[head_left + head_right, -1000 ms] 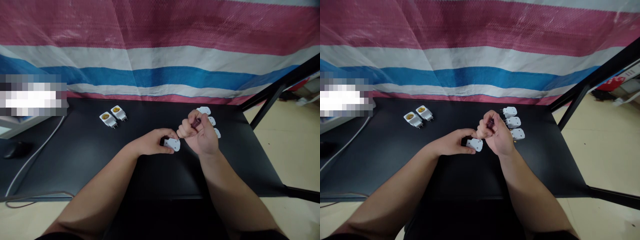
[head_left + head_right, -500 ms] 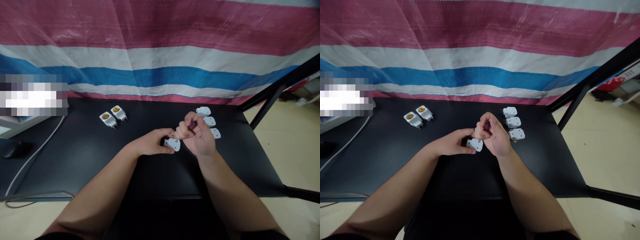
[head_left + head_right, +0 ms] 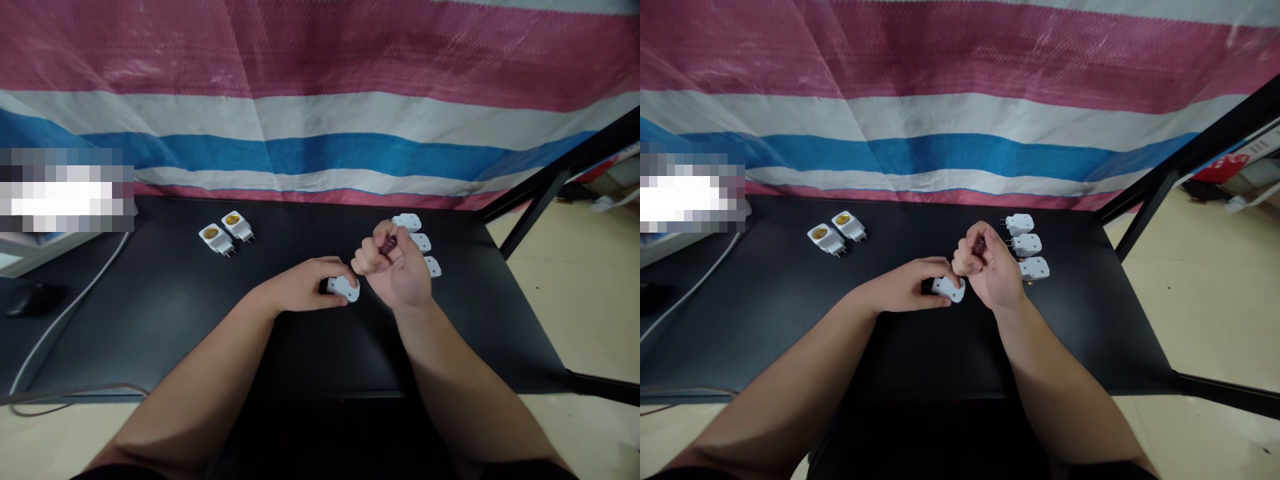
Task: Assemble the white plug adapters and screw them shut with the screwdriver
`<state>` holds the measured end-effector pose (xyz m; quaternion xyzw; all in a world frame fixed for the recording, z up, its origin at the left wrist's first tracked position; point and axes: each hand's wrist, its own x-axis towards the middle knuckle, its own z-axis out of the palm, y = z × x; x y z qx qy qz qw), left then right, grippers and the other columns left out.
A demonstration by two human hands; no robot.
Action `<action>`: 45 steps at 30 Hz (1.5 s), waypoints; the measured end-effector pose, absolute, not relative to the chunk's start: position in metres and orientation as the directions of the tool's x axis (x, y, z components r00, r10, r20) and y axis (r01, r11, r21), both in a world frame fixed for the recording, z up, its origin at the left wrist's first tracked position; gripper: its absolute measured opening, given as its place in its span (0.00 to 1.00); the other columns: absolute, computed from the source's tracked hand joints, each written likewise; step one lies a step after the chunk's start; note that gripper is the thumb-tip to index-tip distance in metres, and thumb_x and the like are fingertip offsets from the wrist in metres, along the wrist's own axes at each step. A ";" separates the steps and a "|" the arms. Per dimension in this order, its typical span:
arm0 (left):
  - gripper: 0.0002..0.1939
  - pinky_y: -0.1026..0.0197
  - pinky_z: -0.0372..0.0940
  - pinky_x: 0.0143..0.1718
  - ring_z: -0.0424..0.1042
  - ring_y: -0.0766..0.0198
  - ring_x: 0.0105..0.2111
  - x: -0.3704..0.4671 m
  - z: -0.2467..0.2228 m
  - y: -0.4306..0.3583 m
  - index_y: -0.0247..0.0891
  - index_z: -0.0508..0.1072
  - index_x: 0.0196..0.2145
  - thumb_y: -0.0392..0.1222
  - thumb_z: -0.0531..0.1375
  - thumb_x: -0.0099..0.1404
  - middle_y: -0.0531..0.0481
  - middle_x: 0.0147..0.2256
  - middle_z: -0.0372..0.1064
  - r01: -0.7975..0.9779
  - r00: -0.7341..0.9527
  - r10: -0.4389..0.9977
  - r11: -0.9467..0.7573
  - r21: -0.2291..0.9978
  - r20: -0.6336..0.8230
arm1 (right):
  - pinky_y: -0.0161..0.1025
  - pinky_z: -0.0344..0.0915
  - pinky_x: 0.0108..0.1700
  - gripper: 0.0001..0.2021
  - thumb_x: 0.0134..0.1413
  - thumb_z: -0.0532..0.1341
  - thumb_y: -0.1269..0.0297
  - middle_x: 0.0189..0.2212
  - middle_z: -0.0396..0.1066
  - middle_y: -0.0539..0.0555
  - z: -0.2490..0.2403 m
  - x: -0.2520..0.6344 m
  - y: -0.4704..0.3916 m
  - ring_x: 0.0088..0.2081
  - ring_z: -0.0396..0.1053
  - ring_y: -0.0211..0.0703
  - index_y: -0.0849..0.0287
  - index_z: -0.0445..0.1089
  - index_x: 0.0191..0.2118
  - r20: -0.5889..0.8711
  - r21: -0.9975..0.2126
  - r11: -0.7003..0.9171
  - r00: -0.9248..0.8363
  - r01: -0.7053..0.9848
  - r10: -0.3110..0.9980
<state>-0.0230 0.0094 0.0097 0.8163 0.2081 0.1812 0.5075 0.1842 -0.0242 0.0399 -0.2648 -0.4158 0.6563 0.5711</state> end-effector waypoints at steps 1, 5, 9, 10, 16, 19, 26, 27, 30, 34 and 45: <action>0.14 0.57 0.70 0.44 0.75 0.60 0.42 -0.023 0.010 0.010 0.41 0.82 0.52 0.37 0.70 0.68 0.46 0.46 0.73 0.154 0.845 0.527 -0.396 0.905 0.087 | 0.38 0.49 0.28 0.23 0.66 0.66 0.37 0.19 0.45 0.41 0.040 0.184 -0.024 0.21 0.41 0.36 0.51 0.64 0.33 0.132 -0.845 -0.002 -0.213 -0.535 0.968; 0.15 0.58 0.71 0.42 0.77 0.59 0.42 -0.024 0.009 0.010 0.42 0.83 0.51 0.39 0.72 0.67 0.46 0.46 0.76 0.147 0.833 0.548 -0.362 0.920 0.083 | 0.38 0.50 0.28 0.23 0.66 0.66 0.37 0.19 0.44 0.41 0.042 0.186 -0.024 0.21 0.41 0.36 0.51 0.64 0.33 0.128 -0.847 -0.007 -0.217 -0.532 0.968; 0.18 0.57 0.71 0.43 0.78 0.59 0.42 -0.024 0.008 0.011 0.42 0.83 0.53 0.40 0.74 0.66 0.45 0.47 0.78 0.156 0.825 0.559 -0.371 0.915 0.086 | 0.39 0.50 0.28 0.24 0.65 0.67 0.37 0.19 0.44 0.41 0.047 0.190 -0.023 0.21 0.41 0.36 0.50 0.63 0.33 0.121 -0.843 0.025 -0.144 -0.537 0.982; 0.18 0.57 0.71 0.43 0.78 0.59 0.42 -0.024 0.008 0.011 0.42 0.83 0.53 0.40 0.74 0.66 0.45 0.47 0.78 0.158 0.823 0.561 -0.372 0.915 0.085 | 0.39 0.50 0.28 0.24 0.65 0.67 0.36 0.19 0.44 0.41 0.048 0.191 -0.023 0.21 0.41 0.36 0.50 0.63 0.33 0.121 -0.840 0.031 -0.131 -0.542 0.984; 0.18 0.56 0.72 0.45 0.79 0.58 0.43 -0.025 0.007 0.011 0.41 0.84 0.53 0.40 0.75 0.66 0.44 0.48 0.79 0.157 0.821 0.565 -0.362 0.919 0.082 | 0.39 0.48 0.28 0.24 0.63 0.68 0.37 0.19 0.43 0.41 0.051 0.193 -0.023 0.22 0.39 0.37 0.50 0.63 0.32 0.108 -0.837 0.030 -0.110 -0.547 0.988; 0.18 0.55 0.73 0.47 0.80 0.56 0.46 -0.025 0.005 0.012 0.41 0.84 0.53 0.40 0.75 0.66 0.42 0.51 0.79 0.143 0.825 0.560 -0.347 0.927 0.083 | 0.40 0.47 0.28 0.24 0.63 0.67 0.37 0.19 0.42 0.41 0.051 0.194 -0.022 0.21 0.38 0.37 0.50 0.62 0.32 0.106 -0.848 0.035 -0.105 -0.529 0.989; 0.17 0.54 0.73 0.49 0.80 0.55 0.48 -0.025 0.003 0.012 0.40 0.83 0.53 0.39 0.74 0.66 0.42 0.52 0.80 0.139 0.818 0.567 -0.360 0.922 0.098 | 0.40 0.49 0.28 0.25 0.64 0.65 0.35 0.19 0.42 0.41 0.049 0.195 -0.021 0.21 0.39 0.38 0.50 0.61 0.32 0.110 -0.854 0.044 -0.098 -0.518 0.989; 0.17 0.54 0.73 0.49 0.80 0.55 0.47 -0.025 0.004 0.012 0.41 0.83 0.53 0.40 0.74 0.67 0.42 0.52 0.79 0.139 0.821 0.563 -0.363 0.921 0.098 | 0.40 0.49 0.28 0.25 0.64 0.65 0.35 0.19 0.42 0.41 0.049 0.195 -0.021 0.22 0.39 0.38 0.50 0.61 0.32 0.108 -0.855 0.043 -0.097 -0.517 0.989; 0.18 0.56 0.72 0.47 0.80 0.56 0.46 -0.025 0.005 0.012 0.40 0.83 0.54 0.40 0.74 0.67 0.42 0.51 0.79 0.147 0.826 0.555 -0.375 0.915 0.095 | 0.40 0.48 0.28 0.25 0.65 0.66 0.37 0.19 0.41 0.41 0.049 0.196 -0.021 0.22 0.39 0.38 0.50 0.61 0.31 0.113 -0.849 0.042 -0.103 -0.527 0.988; 0.17 0.56 0.72 0.45 0.79 0.58 0.44 -0.025 0.005 0.012 0.40 0.82 0.53 0.40 0.74 0.67 0.44 0.48 0.79 0.145 0.823 0.559 -0.376 0.915 0.099 | 0.40 0.47 0.28 0.24 0.65 0.66 0.38 0.19 0.41 0.41 0.049 0.196 -0.021 0.22 0.39 0.37 0.51 0.61 0.31 0.117 -0.840 0.040 -0.108 -0.542 0.987; 0.17 0.57 0.71 0.46 0.78 0.58 0.44 -0.024 0.005 0.012 0.39 0.81 0.53 0.40 0.73 0.68 0.44 0.49 0.78 0.129 0.827 0.546 -0.412 0.902 0.131 | 0.40 0.46 0.29 0.23 0.65 0.66 0.39 0.20 0.42 0.41 0.048 0.197 -0.020 0.22 0.38 0.37 0.51 0.61 0.31 0.128 -0.836 0.044 -0.116 -0.547 0.985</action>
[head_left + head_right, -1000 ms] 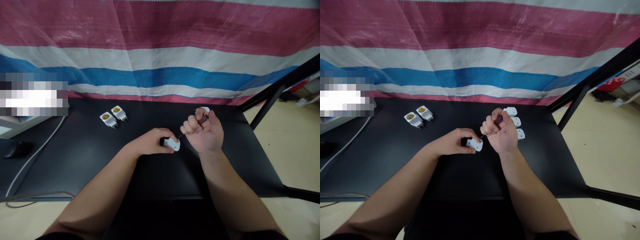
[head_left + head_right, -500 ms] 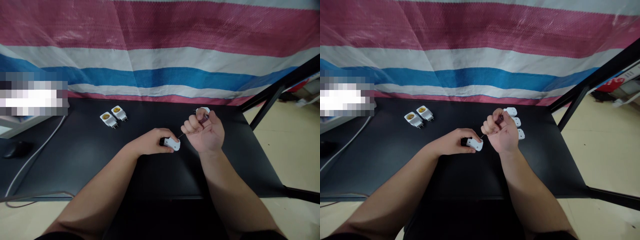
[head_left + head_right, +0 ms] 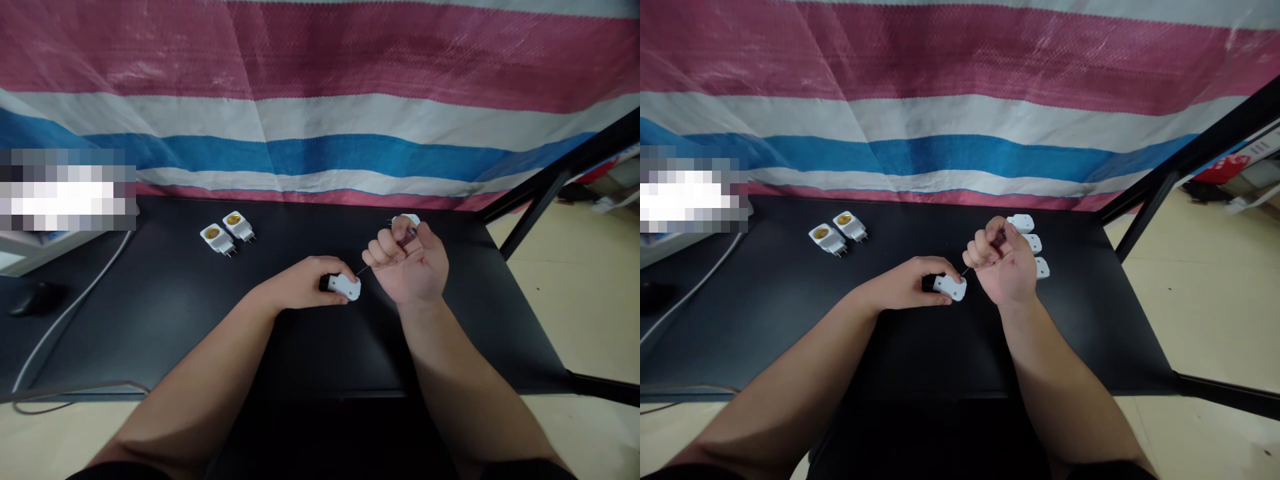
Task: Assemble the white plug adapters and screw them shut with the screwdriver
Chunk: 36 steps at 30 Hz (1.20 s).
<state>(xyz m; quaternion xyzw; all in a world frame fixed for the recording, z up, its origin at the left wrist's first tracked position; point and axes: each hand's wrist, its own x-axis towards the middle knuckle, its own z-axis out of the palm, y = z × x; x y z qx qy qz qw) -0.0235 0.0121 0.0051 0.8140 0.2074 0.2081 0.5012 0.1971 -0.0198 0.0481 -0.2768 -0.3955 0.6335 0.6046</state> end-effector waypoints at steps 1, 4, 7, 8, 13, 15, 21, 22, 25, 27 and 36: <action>0.16 0.57 0.71 0.46 0.78 0.59 0.43 -0.023 0.005 0.012 0.39 0.81 0.53 0.40 0.73 0.68 0.44 0.48 0.79 0.128 0.825 0.549 -0.417 0.900 0.137 | 0.40 0.46 0.29 0.24 0.64 0.66 0.39 0.20 0.42 0.41 0.048 0.198 -0.019 0.22 0.38 0.37 0.51 0.61 0.31 0.135 -0.834 0.051 -0.113 -0.549 0.984; 0.16 0.57 0.70 0.45 0.78 0.59 0.43 -0.023 0.005 0.012 0.39 0.80 0.53 0.40 0.73 0.68 0.45 0.47 0.79 0.135 0.820 0.554 -0.429 0.893 0.142 | 0.40 0.46 0.28 0.23 0.64 0.66 0.40 0.19 0.42 0.41 0.046 0.199 -0.018 0.22 0.38 0.37 0.51 0.62 0.31 0.164 -0.819 0.069 -0.117 -0.569 0.980; 0.16 0.58 0.71 0.45 0.78 0.58 0.44 -0.023 0.005 0.011 0.39 0.81 0.52 0.40 0.72 0.68 0.44 0.49 0.79 0.142 0.818 0.557 -0.434 0.889 0.141 | 0.40 0.46 0.28 0.22 0.65 0.66 0.41 0.19 0.42 0.41 0.044 0.200 -0.018 0.22 0.38 0.37 0.51 0.63 0.31 0.179 -0.805 0.074 -0.123 -0.589 0.976; 0.15 0.58 0.71 0.45 0.78 0.59 0.43 -0.022 0.006 0.011 0.39 0.81 0.52 0.39 0.72 0.68 0.44 0.49 0.78 0.143 0.819 0.556 -0.436 0.889 0.141 | 0.40 0.46 0.28 0.22 0.65 0.66 0.41 0.19 0.42 0.41 0.044 0.200 -0.018 0.22 0.37 0.37 0.51 0.63 0.31 0.183 -0.804 0.076 -0.124 -0.590 0.975; 0.16 0.57 0.70 0.44 0.77 0.59 0.42 -0.022 0.007 0.010 0.39 0.80 0.53 0.39 0.72 0.68 0.45 0.47 0.78 0.138 0.819 0.551 -0.461 0.877 0.160 | 0.40 0.46 0.28 0.22 0.66 0.65 0.40 0.20 0.42 0.41 0.043 0.200 -0.018 0.21 0.37 0.37 0.51 0.64 0.32 0.221 -0.796 0.108 -0.119 -0.596 0.968; 0.16 0.57 0.70 0.45 0.77 0.60 0.42 -0.021 0.007 0.010 0.39 0.80 0.52 0.39 0.72 0.68 0.46 0.47 0.78 0.144 0.818 0.554 -0.461 0.875 0.157 | 0.40 0.46 0.27 0.21 0.67 0.64 0.40 0.20 0.42 0.41 0.044 0.201 -0.018 0.21 0.37 0.37 0.50 0.64 0.33 0.241 -0.783 0.127 -0.109 -0.609 0.964; 0.21 0.59 0.70 0.42 0.77 0.61 0.40 -0.022 0.004 0.009 0.39 0.77 0.54 0.40 0.74 0.66 0.48 0.45 0.79 0.143 0.796 0.596 -0.353 0.925 0.105 | 0.40 0.50 0.29 0.17 0.67 0.64 0.42 0.21 0.45 0.42 0.045 0.195 -0.021 0.22 0.41 0.38 0.49 0.66 0.36 0.267 -0.773 0.128 -0.135 -0.621 0.954; 0.21 0.59 0.70 0.42 0.77 0.61 0.40 -0.022 0.004 0.009 0.38 0.77 0.54 0.40 0.74 0.66 0.48 0.45 0.79 0.143 0.796 0.597 -0.353 0.925 0.105 | 0.40 0.51 0.30 0.17 0.66 0.64 0.43 0.21 0.46 0.42 0.044 0.193 -0.022 0.23 0.43 0.39 0.49 0.65 0.37 0.262 -0.779 0.117 -0.150 -0.616 0.953; 0.18 0.58 0.69 0.42 0.76 0.60 0.40 -0.021 0.003 0.010 0.38 0.79 0.53 0.40 0.74 0.66 0.48 0.45 0.79 0.152 0.800 0.588 -0.387 0.909 0.116 | 0.41 0.54 0.32 0.16 0.66 0.65 0.43 0.23 0.51 0.43 0.039 0.183 -0.024 0.24 0.48 0.40 0.48 0.65 0.38 0.250 -0.799 0.088 -0.195 -0.595 0.948; 0.17 0.58 0.69 0.43 0.76 0.59 0.41 -0.020 0.002 0.010 0.38 0.80 0.52 0.41 0.74 0.67 0.48 0.45 0.80 0.153 0.801 0.583 -0.415 0.897 0.133 | 0.41 0.55 0.33 0.15 0.67 0.65 0.44 0.23 0.54 0.44 0.034 0.177 -0.026 0.25 0.51 0.41 0.48 0.65 0.40 0.258 -0.807 0.086 -0.218 -0.584 0.941; 0.17 0.55 0.70 0.48 0.78 0.55 0.45 -0.018 -0.005 0.007 0.38 0.80 0.48 0.43 0.76 0.64 0.47 0.45 0.80 0.156 0.756 0.628 -0.444 0.883 0.183 | 0.40 0.59 0.35 0.13 0.70 0.67 0.47 0.27 0.63 0.46 0.022 0.163 -0.028 0.29 0.58 0.41 0.48 0.66 0.43 0.324 -0.815 0.159 -0.211 -0.558 0.922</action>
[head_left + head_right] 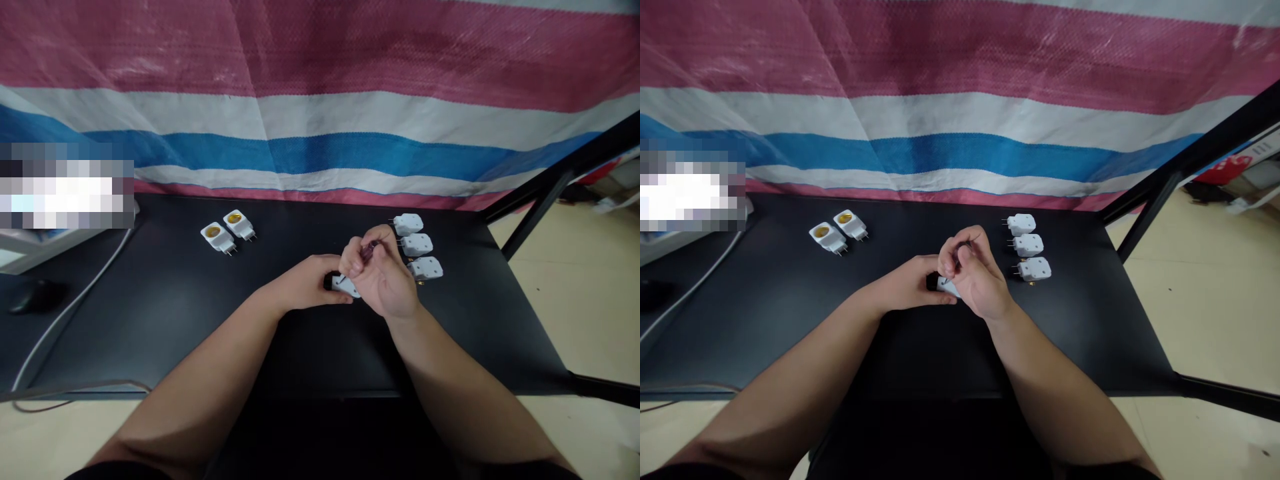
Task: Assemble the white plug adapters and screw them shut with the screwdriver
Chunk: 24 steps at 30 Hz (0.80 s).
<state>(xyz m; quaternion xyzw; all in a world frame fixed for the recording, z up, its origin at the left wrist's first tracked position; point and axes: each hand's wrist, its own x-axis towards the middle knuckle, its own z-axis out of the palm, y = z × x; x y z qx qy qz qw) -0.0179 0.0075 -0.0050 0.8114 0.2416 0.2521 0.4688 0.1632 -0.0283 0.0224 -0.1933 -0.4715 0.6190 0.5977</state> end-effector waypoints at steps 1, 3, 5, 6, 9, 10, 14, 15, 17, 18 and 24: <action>0.17 0.55 0.70 0.48 0.78 0.55 0.45 -0.018 -0.005 0.007 0.39 0.81 0.48 0.43 0.76 0.64 0.47 0.45 0.80 0.147 0.757 0.625 -0.448 0.882 0.191 | 0.40 0.59 0.35 0.13 0.70 0.67 0.48 0.27 0.64 0.46 0.022 0.163 -0.028 0.29 0.59 0.41 0.48 0.66 0.43 0.331 -0.812 0.166 -0.207 -0.560 0.921; 0.16 0.55 0.70 0.48 0.78 0.56 0.45 -0.017 -0.006 0.008 0.39 0.81 0.48 0.42 0.76 0.64 0.47 0.46 0.80 0.131 0.758 0.618 -0.455 0.881 0.206 | 0.40 0.59 0.35 0.12 0.71 0.67 0.49 0.28 0.65 0.46 0.020 0.162 -0.027 0.30 0.60 0.41 0.48 0.66 0.44 0.342 -0.807 0.178 -0.199 -0.563 0.919; 0.16 0.55 0.70 0.48 0.78 0.56 0.45 -0.017 -0.006 0.008 0.38 0.81 0.48 0.41 0.77 0.64 0.47 0.46 0.80 0.125 0.757 0.619 -0.450 0.884 0.208 | 0.39 0.60 0.35 0.13 0.71 0.67 0.49 0.28 0.66 0.46 0.018 0.161 -0.027 0.30 0.61 0.40 0.48 0.65 0.44 0.347 -0.812 0.186 -0.201 -0.554 0.916; 0.16 0.55 0.70 0.48 0.78 0.56 0.45 -0.016 -0.006 0.008 0.38 0.80 0.47 0.41 0.77 0.64 0.47 0.46 0.80 0.125 0.757 0.621 -0.444 0.887 0.204 | 0.39 0.60 0.34 0.13 0.72 0.67 0.49 0.28 0.66 0.46 0.016 0.161 -0.027 0.30 0.61 0.40 0.48 0.65 0.44 0.352 -0.817 0.191 -0.208 -0.544 0.913; 0.16 0.55 0.70 0.46 0.78 0.56 0.43 -0.016 -0.006 0.008 0.37 0.80 0.46 0.42 0.77 0.64 0.47 0.44 0.79 0.133 0.755 0.627 -0.430 0.893 0.190 | 0.39 0.63 0.34 0.11 0.73 0.66 0.52 0.32 0.69 0.46 0.011 0.161 -0.028 0.30 0.63 0.39 0.48 0.64 0.46 0.400 -0.835 0.254 -0.222 -0.488 0.889; 0.16 0.56 0.70 0.45 0.78 0.57 0.43 -0.016 -0.006 0.008 0.37 0.80 0.46 0.42 0.77 0.64 0.47 0.44 0.79 0.135 0.757 0.627 -0.429 0.893 0.186 | 0.39 0.64 0.34 0.10 0.73 0.66 0.55 0.35 0.70 0.47 0.010 0.162 -0.029 0.30 0.64 0.38 0.48 0.65 0.47 0.432 -0.840 0.307 -0.207 -0.447 0.878; 0.16 0.55 0.71 0.46 0.78 0.56 0.43 -0.016 -0.003 0.008 0.38 0.81 0.49 0.42 0.76 0.65 0.46 0.44 0.79 0.131 0.769 0.617 -0.407 0.904 0.166 | 0.44 0.70 0.40 0.08 0.70 0.69 0.66 0.42 0.72 0.50 0.006 0.167 -0.034 0.38 0.73 0.42 0.48 0.69 0.47 0.564 -0.821 0.542 -0.104 -0.182 0.819; 0.15 0.55 0.72 0.47 0.78 0.56 0.44 -0.016 -0.003 0.008 0.38 0.81 0.48 0.42 0.75 0.65 0.46 0.44 0.79 0.128 0.773 0.614 -0.401 0.907 0.162 | 0.45 0.70 0.42 0.09 0.69 0.70 0.67 0.42 0.72 0.51 0.006 0.168 -0.035 0.40 0.73 0.44 0.48 0.71 0.47 0.586 -0.809 0.575 -0.093 -0.122 0.805; 0.14 0.54 0.72 0.48 0.78 0.55 0.44 -0.016 -0.001 0.008 0.38 0.81 0.47 0.41 0.75 0.66 0.46 0.43 0.79 0.125 0.777 0.609 -0.397 0.909 0.160 | 0.48 0.71 0.44 0.08 0.67 0.71 0.67 0.41 0.74 0.52 0.007 0.170 -0.037 0.41 0.74 0.46 0.48 0.74 0.47 0.602 -0.798 0.601 -0.096 -0.044 0.793; 0.13 0.53 0.72 0.49 0.78 0.55 0.44 -0.016 -0.001 0.008 0.38 0.81 0.47 0.42 0.74 0.66 0.46 0.43 0.79 0.124 0.777 0.608 -0.399 0.908 0.162 | 0.48 0.71 0.43 0.08 0.67 0.71 0.67 0.41 0.75 0.53 0.008 0.171 -0.038 0.40 0.74 0.47 0.49 0.75 0.46 0.600 -0.799 0.602 -0.104 -0.021 0.793; 0.14 0.57 0.70 0.41 0.76 0.59 0.38 -0.018 -0.004 0.007 0.38 0.80 0.44 0.43 0.76 0.65 0.48 0.40 0.78 0.156 0.770 0.617 -0.428 0.890 0.162 | 0.44 0.70 0.39 0.06 0.75 0.64 0.61 0.40 0.76 0.54 0.023 0.179 -0.035 0.39 0.75 0.45 0.51 0.79 0.51 0.504 -0.859 0.510 -0.257 -0.048 0.825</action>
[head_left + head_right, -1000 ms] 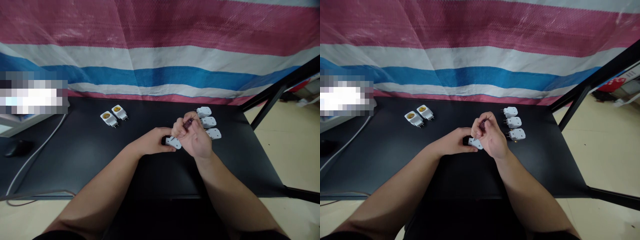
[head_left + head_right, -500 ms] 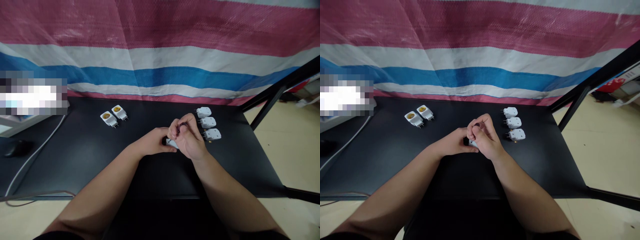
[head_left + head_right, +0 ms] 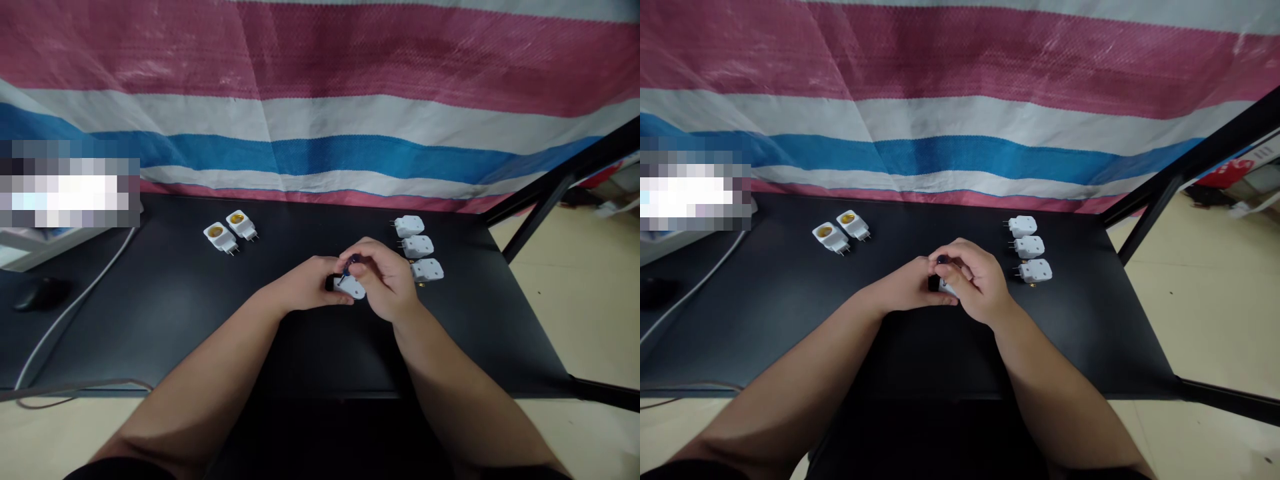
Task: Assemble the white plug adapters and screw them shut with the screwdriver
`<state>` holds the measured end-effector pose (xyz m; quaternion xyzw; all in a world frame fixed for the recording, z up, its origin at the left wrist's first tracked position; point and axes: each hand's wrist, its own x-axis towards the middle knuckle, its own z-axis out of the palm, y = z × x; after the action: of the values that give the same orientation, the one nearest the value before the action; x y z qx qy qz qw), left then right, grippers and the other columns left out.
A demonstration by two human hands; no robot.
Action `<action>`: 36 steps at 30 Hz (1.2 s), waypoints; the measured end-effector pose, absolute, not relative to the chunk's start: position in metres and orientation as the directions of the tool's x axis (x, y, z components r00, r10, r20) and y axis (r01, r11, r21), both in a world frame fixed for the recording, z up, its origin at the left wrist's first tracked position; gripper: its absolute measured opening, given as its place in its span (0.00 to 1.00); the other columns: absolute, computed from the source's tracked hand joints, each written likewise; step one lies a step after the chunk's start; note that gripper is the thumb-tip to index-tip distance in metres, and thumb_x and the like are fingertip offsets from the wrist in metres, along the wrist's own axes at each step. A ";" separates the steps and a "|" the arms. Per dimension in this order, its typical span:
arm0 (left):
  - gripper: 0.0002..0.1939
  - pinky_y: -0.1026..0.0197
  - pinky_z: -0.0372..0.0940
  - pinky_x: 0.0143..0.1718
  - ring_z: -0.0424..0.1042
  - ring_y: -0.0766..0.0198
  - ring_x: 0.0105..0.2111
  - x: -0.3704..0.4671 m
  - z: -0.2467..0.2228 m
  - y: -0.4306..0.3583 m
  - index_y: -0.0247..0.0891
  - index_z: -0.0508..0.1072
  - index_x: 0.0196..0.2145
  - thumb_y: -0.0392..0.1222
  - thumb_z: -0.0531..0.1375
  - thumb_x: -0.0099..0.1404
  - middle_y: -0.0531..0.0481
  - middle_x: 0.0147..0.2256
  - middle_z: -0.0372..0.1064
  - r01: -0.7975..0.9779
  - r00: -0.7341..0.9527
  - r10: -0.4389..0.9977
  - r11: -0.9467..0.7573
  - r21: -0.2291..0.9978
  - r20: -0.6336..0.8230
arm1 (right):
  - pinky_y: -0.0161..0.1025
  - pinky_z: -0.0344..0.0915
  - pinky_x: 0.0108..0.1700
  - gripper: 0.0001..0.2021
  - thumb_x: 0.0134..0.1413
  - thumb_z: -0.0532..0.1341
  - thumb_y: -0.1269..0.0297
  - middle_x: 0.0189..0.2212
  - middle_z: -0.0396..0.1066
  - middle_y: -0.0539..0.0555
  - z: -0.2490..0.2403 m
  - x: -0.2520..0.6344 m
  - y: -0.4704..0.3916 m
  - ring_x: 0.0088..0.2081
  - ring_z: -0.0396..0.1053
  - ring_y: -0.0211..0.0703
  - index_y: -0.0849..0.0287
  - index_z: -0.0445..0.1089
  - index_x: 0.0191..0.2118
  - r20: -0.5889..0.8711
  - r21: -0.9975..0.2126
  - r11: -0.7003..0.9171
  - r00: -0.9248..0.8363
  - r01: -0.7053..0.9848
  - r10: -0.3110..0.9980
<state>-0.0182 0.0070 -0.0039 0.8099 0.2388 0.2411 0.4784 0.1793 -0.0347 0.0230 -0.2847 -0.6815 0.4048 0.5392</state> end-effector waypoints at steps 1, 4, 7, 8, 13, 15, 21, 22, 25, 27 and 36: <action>0.13 0.57 0.69 0.39 0.76 0.60 0.36 -0.018 -0.004 0.006 0.37 0.80 0.41 0.44 0.76 0.64 0.49 0.38 0.78 0.165 0.765 0.626 -0.419 0.893 0.152 | 0.43 0.70 0.39 0.08 0.77 0.62 0.61 0.40 0.75 0.54 0.025 0.180 -0.035 0.39 0.74 0.44 0.52 0.79 0.52 0.471 -0.879 0.466 -0.328 -0.098 0.819; 0.12 0.58 0.70 0.40 0.76 0.62 0.34 -0.016 -0.004 0.002 0.37 0.78 0.33 0.43 0.76 0.64 0.50 0.35 0.78 0.126 0.781 0.612 -0.345 0.930 0.121 | 0.39 0.65 0.34 0.14 0.80 0.56 0.56 0.36 0.70 0.53 0.024 0.180 -0.037 0.34 0.68 0.41 0.54 0.78 0.51 0.350 -0.933 0.239 -0.530 -0.268 0.772; 0.09 0.56 0.73 0.47 0.81 0.58 0.41 -0.013 -0.001 -0.001 0.38 0.80 0.39 0.40 0.75 0.65 0.49 0.40 0.81 0.082 0.796 0.596 -0.279 0.957 0.106 | 0.36 0.56 0.27 0.13 0.79 0.57 0.49 0.32 0.63 0.48 0.016 0.174 -0.041 0.29 0.57 0.40 0.51 0.71 0.54 0.304 -0.916 0.078 -0.554 -0.393 0.775; 0.11 0.55 0.73 0.48 0.81 0.56 0.44 -0.013 0.000 -0.001 0.38 0.81 0.42 0.39 0.75 0.64 0.48 0.42 0.82 0.087 0.794 0.601 -0.267 0.960 0.095 | 0.36 0.55 0.27 0.12 0.77 0.60 0.49 0.31 0.63 0.47 0.014 0.171 -0.041 0.29 0.55 0.39 0.49 0.68 0.54 0.316 -0.903 0.077 -0.533 -0.422 0.785; 0.15 0.51 0.74 0.50 0.81 0.52 0.47 -0.013 -0.001 0.002 0.38 0.80 0.45 0.43 0.77 0.64 0.45 0.44 0.81 0.144 0.794 0.604 -0.299 0.943 0.070 | 0.41 0.69 0.40 0.09 0.75 0.65 0.53 0.40 0.68 0.50 0.012 0.169 -0.037 0.35 0.69 0.40 0.50 0.68 0.48 0.387 -0.880 0.200 -0.407 -0.431 0.827; 0.15 0.51 0.74 0.50 0.80 0.52 0.46 -0.013 -0.004 0.003 0.38 0.80 0.44 0.45 0.76 0.64 0.46 0.42 0.80 0.147 0.794 0.602 -0.331 0.932 0.088 | 0.46 0.73 0.47 0.07 0.76 0.64 0.54 0.48 0.68 0.54 0.016 0.175 -0.034 0.41 0.73 0.41 0.51 0.73 0.47 0.389 -0.894 0.246 -0.377 -0.374 0.840; 0.15 0.54 0.73 0.45 0.79 0.56 0.41 -0.012 -0.006 0.000 0.39 0.80 0.43 0.45 0.77 0.62 0.48 0.39 0.79 0.132 0.782 0.613 -0.340 0.931 0.113 | 0.46 0.71 0.45 0.17 0.81 0.55 0.53 0.35 0.67 0.52 0.020 0.181 -0.034 0.38 0.71 0.44 0.53 0.80 0.48 0.345 -0.912 0.186 -0.439 -0.365 0.830; 0.15 0.54 0.73 0.46 0.80 0.56 0.41 -0.012 -0.006 0.000 0.39 0.80 0.44 0.44 0.77 0.63 0.49 0.39 0.79 0.117 0.785 0.608 -0.332 0.936 0.118 | 0.45 0.69 0.42 0.19 0.82 0.52 0.52 0.31 0.64 0.50 0.019 0.179 -0.035 0.35 0.68 0.42 0.53 0.80 0.50 0.345 -0.903 0.159 -0.449 -0.400 0.824; 0.16 0.53 0.74 0.50 0.82 0.55 0.45 -0.012 -0.004 -0.001 0.39 0.81 0.47 0.41 0.77 0.64 0.47 0.44 0.82 0.087 0.803 0.587 -0.288 0.954 0.104 | 0.40 0.60 0.33 0.16 0.82 0.52 0.52 0.26 0.58 0.44 0.016 0.172 -0.038 0.26 0.56 0.38 0.51 0.73 0.56 0.378 -0.857 0.114 -0.463 -0.502 0.802; 0.16 0.53 0.74 0.51 0.82 0.54 0.47 -0.012 -0.003 0.000 0.39 0.81 0.47 0.41 0.77 0.64 0.46 0.46 0.82 0.099 0.806 0.586 -0.272 0.957 0.083 | 0.38 0.58 0.33 0.08 0.79 0.59 0.54 0.28 0.60 0.44 0.014 0.170 -0.039 0.27 0.57 0.37 0.48 0.69 0.55 0.395 -0.845 0.113 -0.469 -0.522 0.790; 0.10 0.55 0.74 0.46 0.80 0.57 0.41 -0.011 -0.003 0.000 0.37 0.80 0.37 0.42 0.76 0.64 0.48 0.38 0.80 0.102 0.806 0.582 -0.317 0.943 0.108 | 0.43 0.67 0.35 0.21 0.80 0.53 0.45 0.25 0.61 0.46 0.018 0.171 -0.036 0.28 0.63 0.42 0.54 0.72 0.42 0.302 -0.890 0.098 -0.413 -0.446 0.859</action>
<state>-0.0113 0.0003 -0.0034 0.7806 0.2190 0.2210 0.5420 0.1713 -0.0356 0.0185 -0.1913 -0.5405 0.6438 0.5068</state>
